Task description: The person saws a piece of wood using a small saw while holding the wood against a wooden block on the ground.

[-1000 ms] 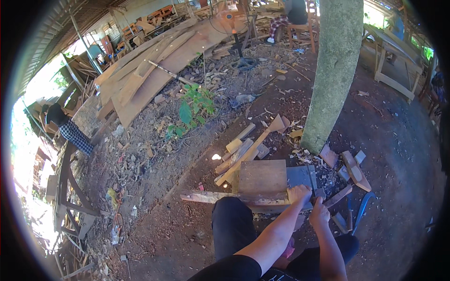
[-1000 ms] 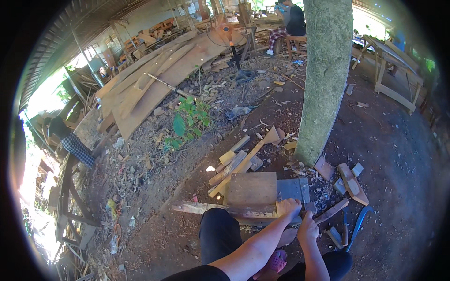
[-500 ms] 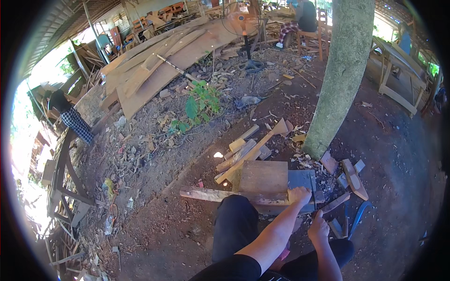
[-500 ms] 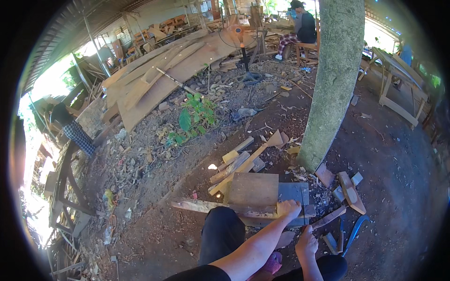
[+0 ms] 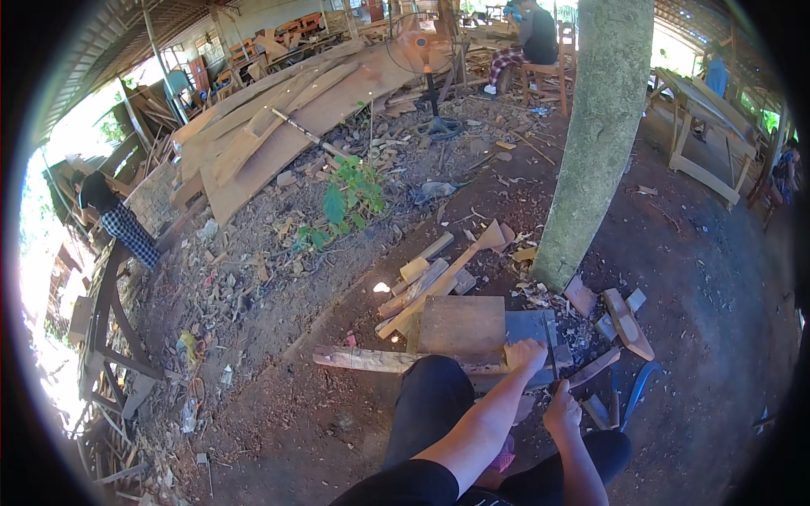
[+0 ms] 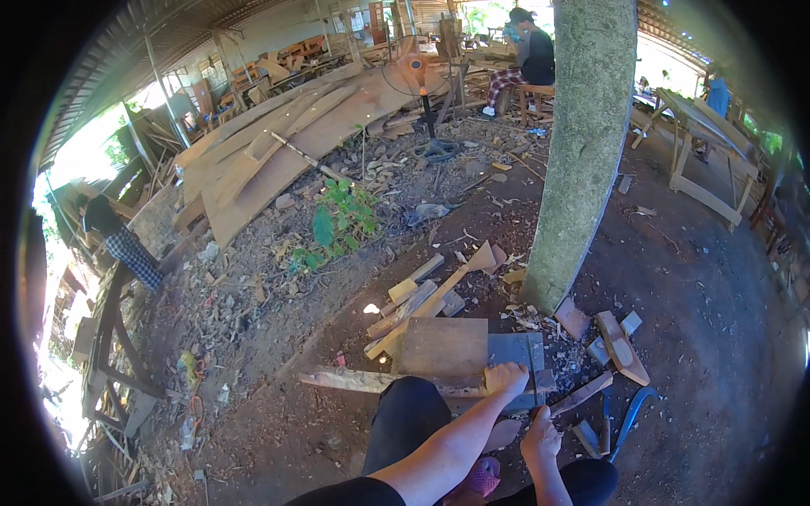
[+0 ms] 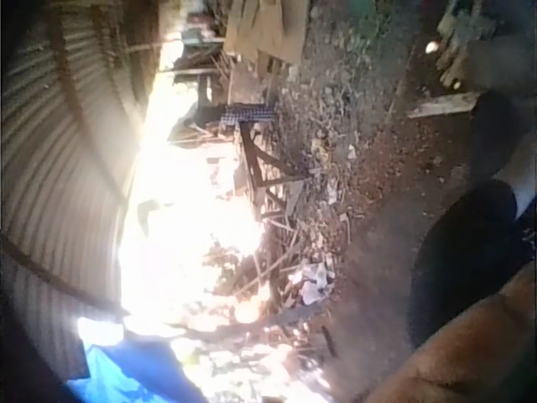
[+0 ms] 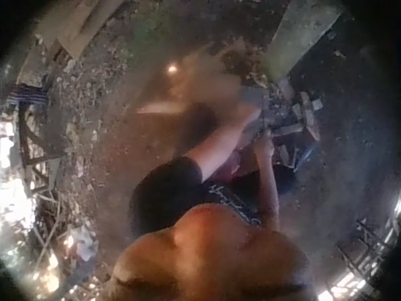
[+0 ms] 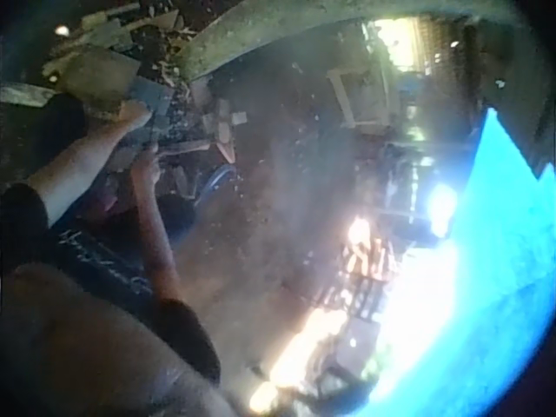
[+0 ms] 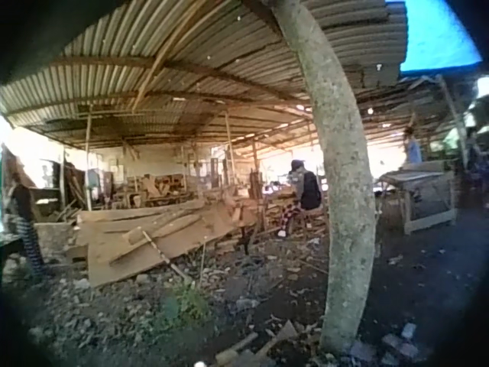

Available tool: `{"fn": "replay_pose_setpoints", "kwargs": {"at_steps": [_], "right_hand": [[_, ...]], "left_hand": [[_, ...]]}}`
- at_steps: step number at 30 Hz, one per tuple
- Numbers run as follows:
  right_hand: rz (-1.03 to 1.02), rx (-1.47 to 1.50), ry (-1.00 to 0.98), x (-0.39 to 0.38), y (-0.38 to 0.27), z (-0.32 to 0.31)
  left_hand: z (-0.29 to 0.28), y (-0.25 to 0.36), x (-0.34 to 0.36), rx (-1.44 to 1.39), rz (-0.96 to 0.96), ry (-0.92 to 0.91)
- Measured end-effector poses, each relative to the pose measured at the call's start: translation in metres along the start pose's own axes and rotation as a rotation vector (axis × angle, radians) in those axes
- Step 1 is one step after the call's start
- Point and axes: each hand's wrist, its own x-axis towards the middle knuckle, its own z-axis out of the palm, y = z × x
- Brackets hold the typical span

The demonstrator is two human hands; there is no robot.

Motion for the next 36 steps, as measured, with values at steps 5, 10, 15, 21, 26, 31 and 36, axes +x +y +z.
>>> {"fn": "replay_pose_setpoints", "kwargs": {"at_steps": [5, 10, 15, 21, 26, 31, 36], "right_hand": [[-0.023, -0.031, -0.053, -0.024, 0.0, -0.017], [-0.055, 0.009, 0.002, 0.017, -0.001, 0.001], [-0.077, 0.041, -0.015, 0.03, 0.001, 0.003], [-0.062, 0.06, -0.03, 0.003, 0.009, 0.003], [-0.07, 0.056, -0.026, 0.038, -0.004, 0.003], [-0.027, 0.003, -0.066, -0.006, -0.005, -0.005], [0.02, 0.067, 0.005, 0.04, -0.005, 0.012]], "left_hand": [[0.002, -0.002, -0.001, 0.021, 0.006, -0.012], [0.0, 0.002, -0.002, 0.049, -0.002, -0.013], [0.005, -0.001, 0.0, 0.019, -0.018, -0.019], [-0.001, 0.004, -0.007, 0.054, 0.016, -0.021], [0.001, 0.004, -0.003, 0.032, -0.012, -0.076], [-0.002, 0.001, -0.003, 0.021, -0.025, -0.062], [0.003, 0.003, 0.006, 0.017, 0.011, -0.051]]}}
